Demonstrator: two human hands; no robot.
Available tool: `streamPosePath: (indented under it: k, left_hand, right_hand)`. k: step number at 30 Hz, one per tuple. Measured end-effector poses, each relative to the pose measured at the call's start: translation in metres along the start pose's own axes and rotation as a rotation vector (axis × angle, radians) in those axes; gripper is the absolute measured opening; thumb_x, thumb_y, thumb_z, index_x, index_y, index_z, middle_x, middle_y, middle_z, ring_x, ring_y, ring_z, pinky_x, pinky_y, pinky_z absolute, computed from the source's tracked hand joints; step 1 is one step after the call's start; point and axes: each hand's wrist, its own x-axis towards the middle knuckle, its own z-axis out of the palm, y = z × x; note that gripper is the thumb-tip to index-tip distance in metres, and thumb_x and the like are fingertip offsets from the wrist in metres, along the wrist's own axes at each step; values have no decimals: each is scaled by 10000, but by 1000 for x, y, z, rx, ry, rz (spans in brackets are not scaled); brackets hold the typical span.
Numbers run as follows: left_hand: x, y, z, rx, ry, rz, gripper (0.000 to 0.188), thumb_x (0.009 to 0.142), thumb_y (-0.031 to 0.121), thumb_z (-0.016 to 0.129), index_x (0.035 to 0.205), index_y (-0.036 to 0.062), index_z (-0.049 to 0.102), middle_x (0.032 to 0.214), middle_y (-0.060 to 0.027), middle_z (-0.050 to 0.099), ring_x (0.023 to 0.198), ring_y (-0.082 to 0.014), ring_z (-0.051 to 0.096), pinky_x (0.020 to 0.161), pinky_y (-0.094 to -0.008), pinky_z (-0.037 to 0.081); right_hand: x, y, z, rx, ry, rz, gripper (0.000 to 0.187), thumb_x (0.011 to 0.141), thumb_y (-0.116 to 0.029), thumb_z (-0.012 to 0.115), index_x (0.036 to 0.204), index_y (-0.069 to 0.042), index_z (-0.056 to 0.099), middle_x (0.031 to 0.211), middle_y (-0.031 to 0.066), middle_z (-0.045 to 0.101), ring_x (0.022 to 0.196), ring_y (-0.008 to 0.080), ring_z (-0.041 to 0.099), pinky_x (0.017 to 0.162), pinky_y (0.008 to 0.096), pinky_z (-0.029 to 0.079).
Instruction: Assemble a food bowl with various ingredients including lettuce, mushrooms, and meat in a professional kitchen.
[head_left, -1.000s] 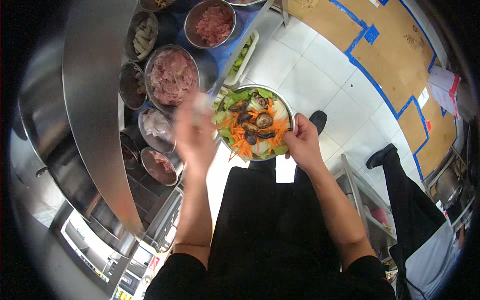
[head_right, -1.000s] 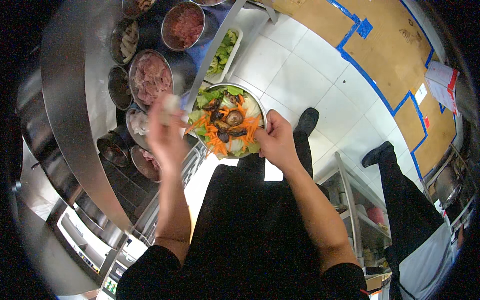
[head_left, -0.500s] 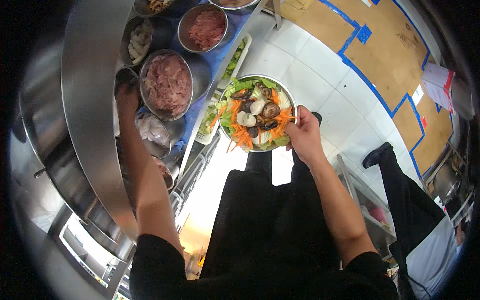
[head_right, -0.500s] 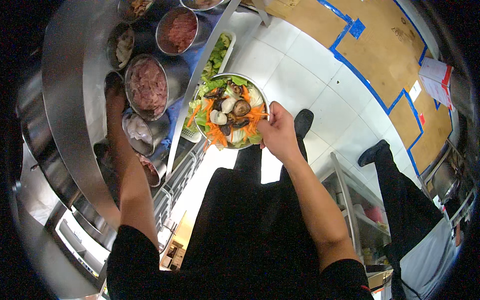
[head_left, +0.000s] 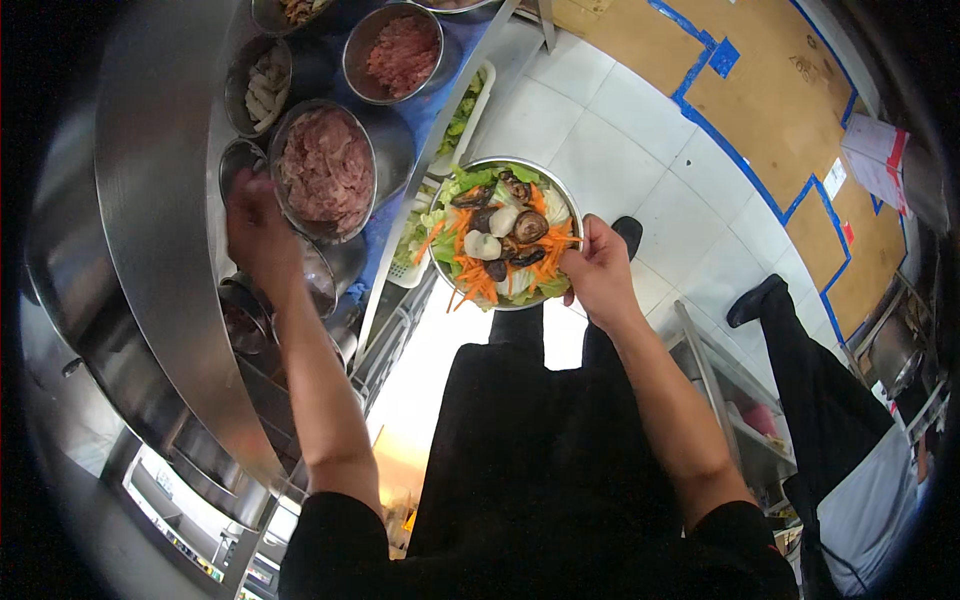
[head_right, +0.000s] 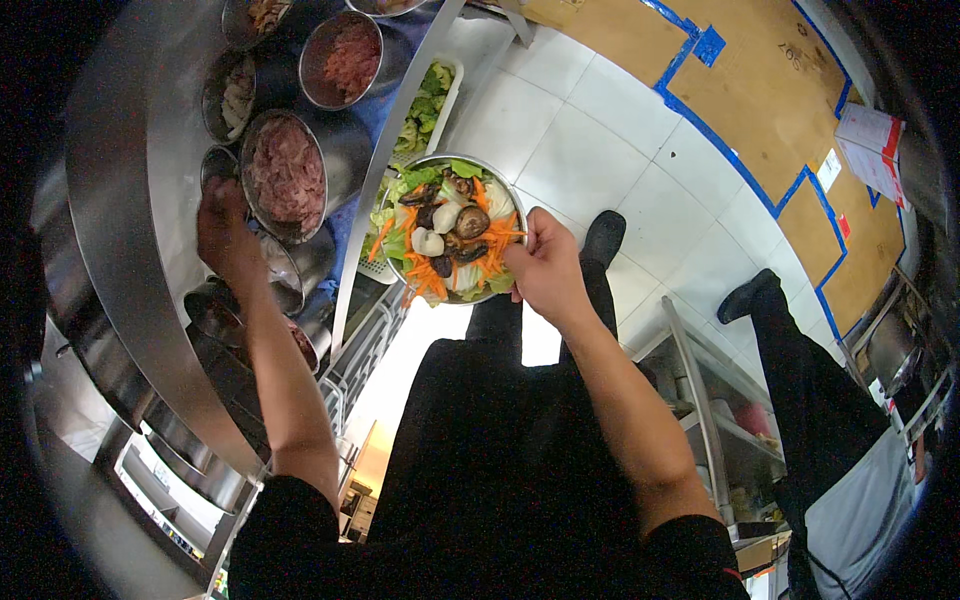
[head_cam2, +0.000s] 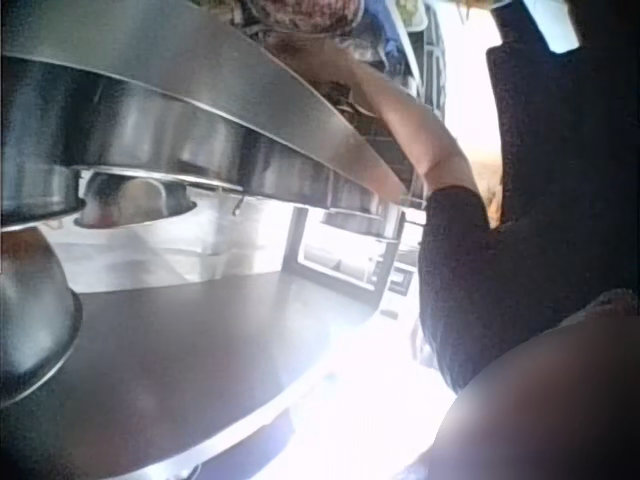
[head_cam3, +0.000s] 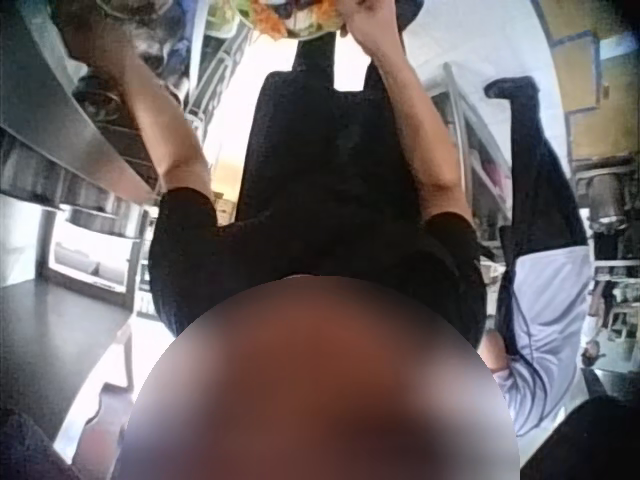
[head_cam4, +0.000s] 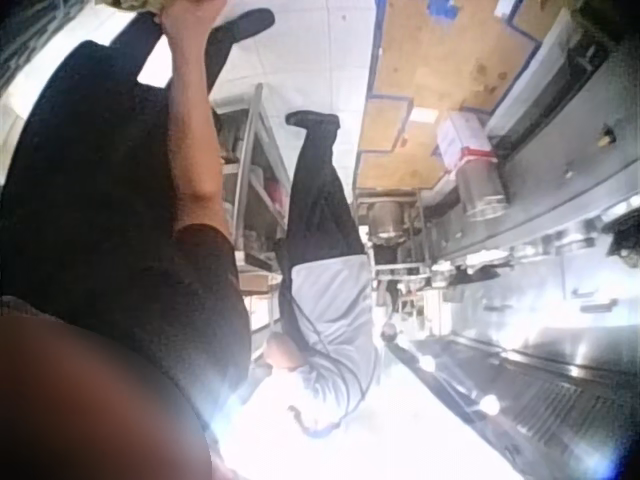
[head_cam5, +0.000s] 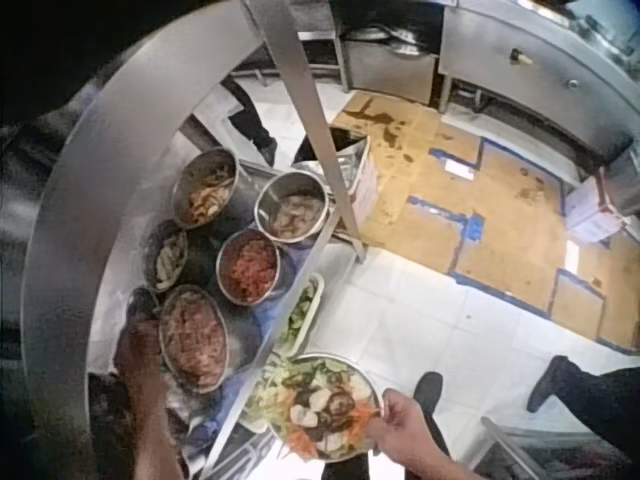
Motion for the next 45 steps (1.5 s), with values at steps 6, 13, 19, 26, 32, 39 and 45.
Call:
streamPosePath:
  k: [6,13,19,26,32,39,45]
  left_hand:
    - [-127,72,39,351,-639,787,360,967,105,574,1303,-21,601,1427,-198,541,1332,-349,519,1120,-470,372]
    - [15,55,45,30,-196,265,362,967,186,586,1276,1,622,1285,-158,651,1205,-308,611,1020,-413,458]
    - [231,-66,54,558,-284,124,509,820,294,685,1235,2,653,1217,-228,671,1152,-382,637,979,-427,483]
    - [202,-77,53,503,17,97,420,822,324,744,1066,-17,722,1056,-229,719,996,-321,707,918,-410,519]
    - [185,-68,37,-378,320,-176,317,897,225,728,1086,-29,710,1068,-175,698,925,-333,685,840,-439,552]
    - [68,41,-9,-506,-135,-142,316,923,144,688,1157,-66,649,1091,-160,681,932,-248,672,838,-335,542]
    - [-108,92,48,-65,-671,140,348,841,171,779,1155,38,707,959,-88,680,827,-190,657,688,-307,520]
  right_hand:
    - [0,-11,9,-14,-6,18,226,847,44,556,774,-85,386,625,23,510,425,89,521,346,241,431]
    - [-5,-15,2,-49,40,-32,179,832,64,532,796,-72,422,690,27,542,468,89,531,349,237,438]
    - [-3,-11,20,9,55,-27,179,833,65,533,795,-66,418,684,33,552,465,97,546,343,247,452]
    - [-5,-12,10,15,74,-20,181,821,81,519,789,-69,421,679,39,547,459,97,540,338,248,450]
    - [-5,-11,10,7,48,-42,169,824,72,527,791,-64,433,663,31,539,451,94,533,344,250,447]
    - [-4,-15,6,-22,32,-47,186,840,60,539,789,-68,415,646,27,530,446,95,540,354,251,450]
    - [-3,-18,12,-16,14,-43,198,844,57,551,793,-71,409,639,36,537,443,98,543,354,246,445]
